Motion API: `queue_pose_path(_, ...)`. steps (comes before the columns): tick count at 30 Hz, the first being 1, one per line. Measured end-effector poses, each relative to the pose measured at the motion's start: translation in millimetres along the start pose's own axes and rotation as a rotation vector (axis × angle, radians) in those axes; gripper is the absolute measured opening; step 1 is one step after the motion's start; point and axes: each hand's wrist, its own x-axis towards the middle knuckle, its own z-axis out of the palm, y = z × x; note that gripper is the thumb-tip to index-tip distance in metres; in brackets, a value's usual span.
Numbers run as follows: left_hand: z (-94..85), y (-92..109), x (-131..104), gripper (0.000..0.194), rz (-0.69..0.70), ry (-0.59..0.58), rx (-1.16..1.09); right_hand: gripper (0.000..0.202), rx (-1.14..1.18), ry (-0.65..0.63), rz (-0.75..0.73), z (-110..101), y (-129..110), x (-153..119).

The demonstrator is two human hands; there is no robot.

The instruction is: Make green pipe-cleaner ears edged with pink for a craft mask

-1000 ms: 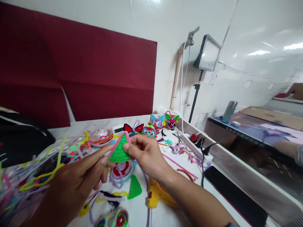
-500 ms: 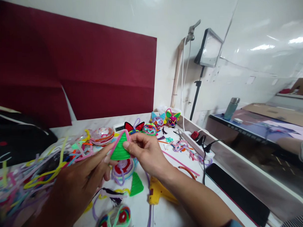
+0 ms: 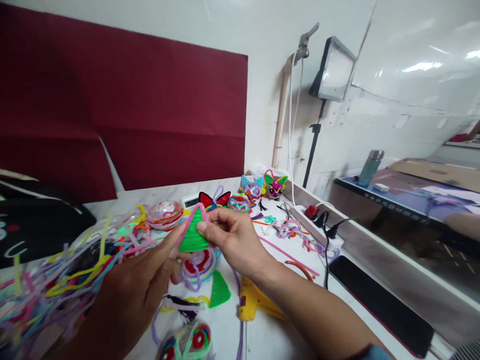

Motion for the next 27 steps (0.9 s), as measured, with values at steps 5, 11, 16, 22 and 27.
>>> queue_pose_path(5, -0.6, 1.0, 0.6, 0.043, 0.015, -0.01, 0.028, 0.031, -0.007, 0.001, 0.011, 0.2, -0.1, 0.4)
queue_pose_path(11, -0.8, -2.6, 1.5, 0.042, -0.009, -0.039, -0.035, 0.031, -0.034, 0.002, 0.028, 1.6, -1.5, 0.6)
queue_pose_path(16, -1.4, -3.6, -0.6, 0.045, -0.068, -0.079, -0.097, 0.032, -0.019, -0.007, 0.037, 1.2, -0.5, 2.2)
queue_pose_path(22, -3.3, -3.6, 0.1, 0.046, -0.196, -0.155, -0.22, 0.032, 0.01, -0.003, 0.058, 0.8, 0.8, 3.0)
queue_pose_path(27, -3.9, -5.4, 0.8, 0.045, -0.296, -0.193, -0.311, 0.032, 0.013, -0.003, 0.067, 1.0, 0.4, 2.3)
